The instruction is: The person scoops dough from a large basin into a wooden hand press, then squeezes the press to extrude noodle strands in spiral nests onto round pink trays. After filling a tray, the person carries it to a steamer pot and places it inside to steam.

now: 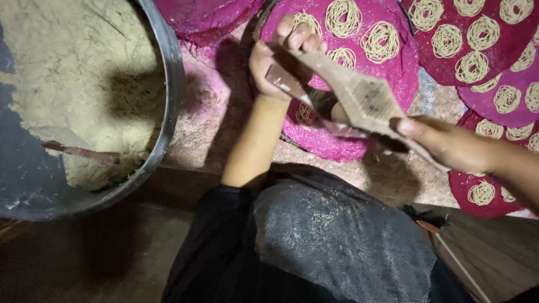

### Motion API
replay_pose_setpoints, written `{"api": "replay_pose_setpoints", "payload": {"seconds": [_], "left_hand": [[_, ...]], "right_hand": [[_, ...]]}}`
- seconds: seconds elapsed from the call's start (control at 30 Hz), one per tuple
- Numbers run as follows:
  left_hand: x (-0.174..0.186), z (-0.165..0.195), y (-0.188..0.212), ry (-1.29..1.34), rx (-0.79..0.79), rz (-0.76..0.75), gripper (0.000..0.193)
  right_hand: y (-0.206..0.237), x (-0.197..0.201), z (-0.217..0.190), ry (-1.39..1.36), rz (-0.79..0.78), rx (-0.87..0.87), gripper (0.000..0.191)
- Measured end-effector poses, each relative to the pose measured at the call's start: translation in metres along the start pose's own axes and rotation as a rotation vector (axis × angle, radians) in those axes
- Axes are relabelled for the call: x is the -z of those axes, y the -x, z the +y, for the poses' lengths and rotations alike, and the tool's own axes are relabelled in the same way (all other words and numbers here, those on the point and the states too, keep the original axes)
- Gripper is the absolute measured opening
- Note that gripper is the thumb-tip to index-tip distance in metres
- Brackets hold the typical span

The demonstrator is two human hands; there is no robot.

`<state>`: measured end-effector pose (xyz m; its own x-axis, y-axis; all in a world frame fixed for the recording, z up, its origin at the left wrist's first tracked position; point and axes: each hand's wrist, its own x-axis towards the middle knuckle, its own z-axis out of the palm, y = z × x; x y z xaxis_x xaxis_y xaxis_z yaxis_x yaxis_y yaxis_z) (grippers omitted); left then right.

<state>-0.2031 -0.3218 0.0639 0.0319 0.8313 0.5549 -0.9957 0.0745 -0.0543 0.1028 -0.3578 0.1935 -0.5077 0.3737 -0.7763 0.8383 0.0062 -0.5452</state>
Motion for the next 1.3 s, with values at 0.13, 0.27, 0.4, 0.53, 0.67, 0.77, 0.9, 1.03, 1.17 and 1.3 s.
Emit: {"api": "replay_pose_setpoints", "payload": {"seconds": [0.13,0.27,0.4,0.53,0.67,0.77,0.9,1.03,1.17,1.3], "left_hand": [[0.003,0.005,-0.016,-0.028,-0.002,-0.012,0.032],[0.001,0.021,-0.014,-0.053,0.008,-0.082,0.033],[-0.003,0.011,-0.004,-0.025,0.007,0.001,0.031],[-0.002,-0.007,-0.02,0.013,-0.046,0.0,0.032],[0.004,0.0,-0.035,-0.061,-0.079,-0.007,0.042],[0.017,0.019,-0.018,-0.332,0.132,0.2,0.044],[0.05,0.017,0.039,-0.97,0.669,0.838,0.042],[0.072,0.011,0.081,-0.99,0.898,0.699,0.046],[0.043,0.015,0.091,-1.091,0.665,0.528,0.061],[-0.032,0.033,0.112,-2.006,0.6,0.263,0.082]], "right_hand": [[-0.004,0.006,-0.004,0.076,0.164,-0.321,0.096],[-0.011,-0.007,-0.009,0.024,0.176,0.015,0.095],[-0.003,-0.007,-0.014,-0.075,0.064,0.035,0.089],[0.002,0.009,-0.015,0.064,0.203,-0.206,0.087],[-0.007,0.01,-0.012,-0.06,0.292,0.058,0.086],[-0.01,0.008,-0.007,-0.032,0.299,0.158,0.085],[-0.009,0.012,0.002,-0.006,0.304,0.2,0.085],[-0.019,0.013,0.011,0.017,0.344,0.248,0.084],[-0.035,0.011,0.019,-0.014,0.426,0.301,0.084],[-0.029,0.01,0.036,0.01,0.474,0.27,0.086]]}}
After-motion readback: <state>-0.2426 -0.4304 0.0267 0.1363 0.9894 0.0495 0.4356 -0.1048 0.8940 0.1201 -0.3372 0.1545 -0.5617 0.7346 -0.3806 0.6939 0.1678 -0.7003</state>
